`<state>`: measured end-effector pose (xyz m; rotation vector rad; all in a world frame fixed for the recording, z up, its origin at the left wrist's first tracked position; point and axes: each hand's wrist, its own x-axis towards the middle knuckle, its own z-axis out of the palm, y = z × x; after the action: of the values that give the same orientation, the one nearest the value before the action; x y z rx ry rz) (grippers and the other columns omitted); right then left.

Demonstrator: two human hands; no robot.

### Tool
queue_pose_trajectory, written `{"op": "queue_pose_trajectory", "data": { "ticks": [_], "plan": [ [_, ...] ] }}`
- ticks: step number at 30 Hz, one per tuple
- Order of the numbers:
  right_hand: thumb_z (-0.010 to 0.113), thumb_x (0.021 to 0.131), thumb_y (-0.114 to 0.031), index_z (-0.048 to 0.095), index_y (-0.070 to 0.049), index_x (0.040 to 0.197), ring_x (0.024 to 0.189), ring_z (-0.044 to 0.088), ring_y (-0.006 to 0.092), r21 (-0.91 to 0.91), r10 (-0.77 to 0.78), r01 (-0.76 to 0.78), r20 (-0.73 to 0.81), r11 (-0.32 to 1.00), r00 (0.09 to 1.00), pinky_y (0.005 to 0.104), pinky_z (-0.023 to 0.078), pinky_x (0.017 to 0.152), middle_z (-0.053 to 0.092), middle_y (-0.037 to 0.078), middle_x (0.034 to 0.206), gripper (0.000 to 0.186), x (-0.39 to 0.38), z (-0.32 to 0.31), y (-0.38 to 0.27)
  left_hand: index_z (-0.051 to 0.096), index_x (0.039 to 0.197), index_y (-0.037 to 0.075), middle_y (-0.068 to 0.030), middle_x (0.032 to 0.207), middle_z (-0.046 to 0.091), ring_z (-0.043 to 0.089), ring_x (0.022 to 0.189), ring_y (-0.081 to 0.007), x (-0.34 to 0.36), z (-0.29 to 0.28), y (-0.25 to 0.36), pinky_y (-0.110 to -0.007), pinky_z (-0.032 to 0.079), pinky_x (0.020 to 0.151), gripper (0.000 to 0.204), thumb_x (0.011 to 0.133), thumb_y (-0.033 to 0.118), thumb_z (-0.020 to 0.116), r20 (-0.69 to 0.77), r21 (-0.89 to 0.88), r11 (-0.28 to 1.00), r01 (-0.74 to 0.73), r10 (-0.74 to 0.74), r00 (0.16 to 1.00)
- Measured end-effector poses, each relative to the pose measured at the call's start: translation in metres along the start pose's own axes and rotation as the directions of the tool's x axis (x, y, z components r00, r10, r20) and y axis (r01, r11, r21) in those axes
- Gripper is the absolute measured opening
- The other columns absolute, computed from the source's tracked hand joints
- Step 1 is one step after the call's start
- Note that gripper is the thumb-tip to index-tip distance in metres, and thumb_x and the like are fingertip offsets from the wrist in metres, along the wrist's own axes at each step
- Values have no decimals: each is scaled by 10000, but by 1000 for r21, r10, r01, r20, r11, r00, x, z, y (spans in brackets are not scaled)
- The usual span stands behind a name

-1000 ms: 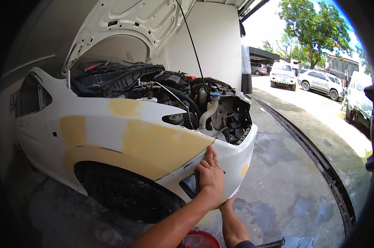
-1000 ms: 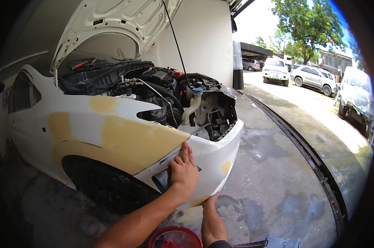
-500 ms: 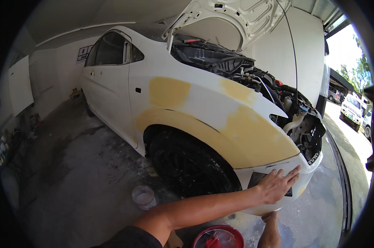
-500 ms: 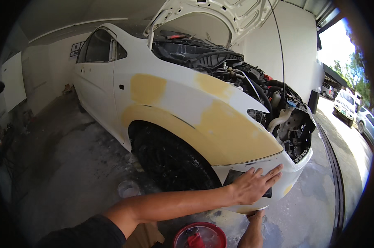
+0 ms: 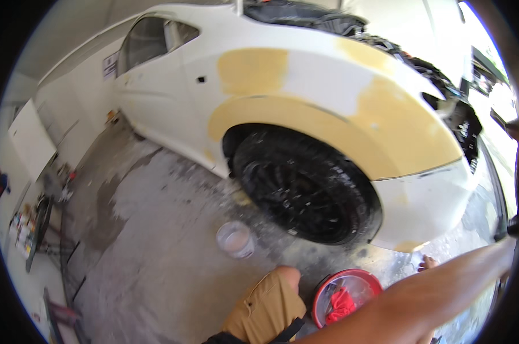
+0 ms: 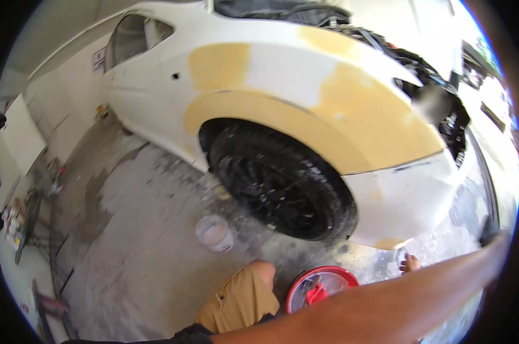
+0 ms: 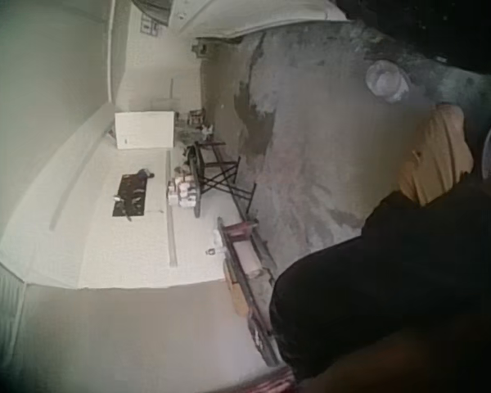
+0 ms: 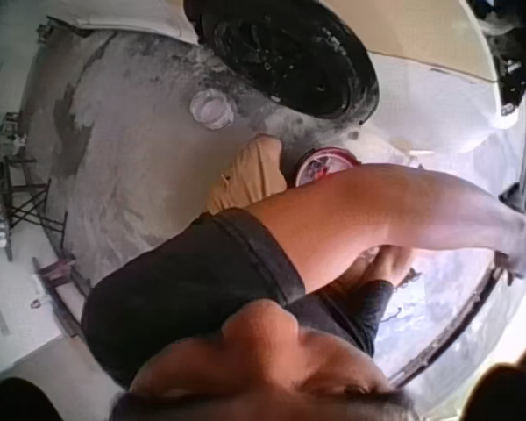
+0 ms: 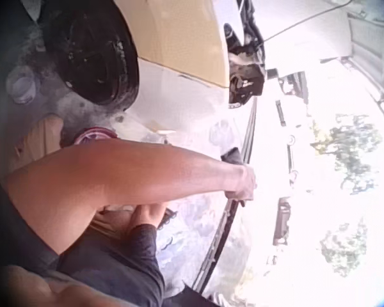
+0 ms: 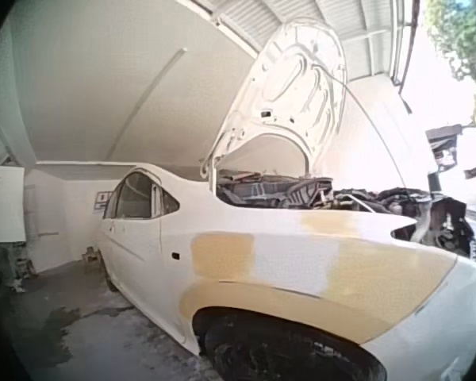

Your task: The person sands the front fender of a white car with a sanding block and wipes the surface with a red cloth. The hood is open, and the person repeatedly dips the cloth into a red bucket of water while working on the fender.

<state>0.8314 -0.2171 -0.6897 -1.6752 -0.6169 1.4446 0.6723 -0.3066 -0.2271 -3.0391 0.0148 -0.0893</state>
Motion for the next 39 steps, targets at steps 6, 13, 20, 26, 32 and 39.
{"op": "queue_pose_trajectory", "data": {
  "ticks": [6, 13, 20, 26, 32, 39],
  "plan": [
    [658, 1029, -495, 612, -69, 1186, 1078, 712, 418, -132, 159, -122, 326, 984, 932, 575, 582, 914, 680, 213, 1213, 456, -114, 37, -40, 551, 992, 64, -80, 908, 579, 625, 856, -242, -163, 264, 24, -430, 518, 796, 265, 919, 246, 728, -195, -979, 201, -33, -881, 431],
    [659, 979, -652, 290, -269, 1706, 1567, 312, 339, -219, -5, 301, 802, 928, 597, 575, 441, 1165, 251, 79, 1758, 901, -186, 155, -61, 558, 1163, 199, -3, 972, 567, 577, 799, -157, -217, 356, -11, -372, 526, 742, 366, 1005, 514, 657, 633, -433, -163, -886, -756, -170],
    [500, 1011, -749, 271, -201, 1708, 1479, 437, 264, -154, 6, 175, 767, 972, 642, 469, 548, 1019, 402, 85, 1670, 915, -173, 229, -53, 370, 1526, 38, -187, 1495, 470, 435, 1416, -315, -233, 358, -28, -415, 300, 1209, 663, 1129, 567, 399, 242, -906, -71, -417, -896, -373],
    [596, 1007, -688, 352, -100, 1665, 1242, 591, 212, -315, 151, 141, 744, 939, 651, 387, 559, 947, 604, 105, 1446, 916, -137, 216, -72, 390, 1438, -9, -243, 1382, 495, 554, 1240, -344, -230, 370, -26, -438, 449, 1078, 728, 1074, 607, 523, 192, -979, -158, -132, -935, -298],
    [667, 1026, -415, 554, -93, 1557, 1191, 640, 230, -514, 226, 375, 773, 772, 593, 354, 481, 1062, 699, 136, 1351, 632, -145, 163, -84, 377, 1514, 109, -236, 1562, 427, 553, 1355, -354, -286, 383, 47, -470, 487, 1059, 686, 1058, 584, 568, 454, -883, -470, -12, -858, 240],
    [653, 977, -395, 493, -61, 1580, 1285, 638, 320, -496, 213, -28, 320, 868, 923, 403, 476, 1095, 669, 207, 1422, 708, -244, 103, -47, 567, 1442, 131, -259, 1385, 594, 580, 1319, -424, -275, 418, 122, -543, 476, 1096, 654, 852, 262, 817, 514, -361, 564, 743, -545, 663]
  ]
}}
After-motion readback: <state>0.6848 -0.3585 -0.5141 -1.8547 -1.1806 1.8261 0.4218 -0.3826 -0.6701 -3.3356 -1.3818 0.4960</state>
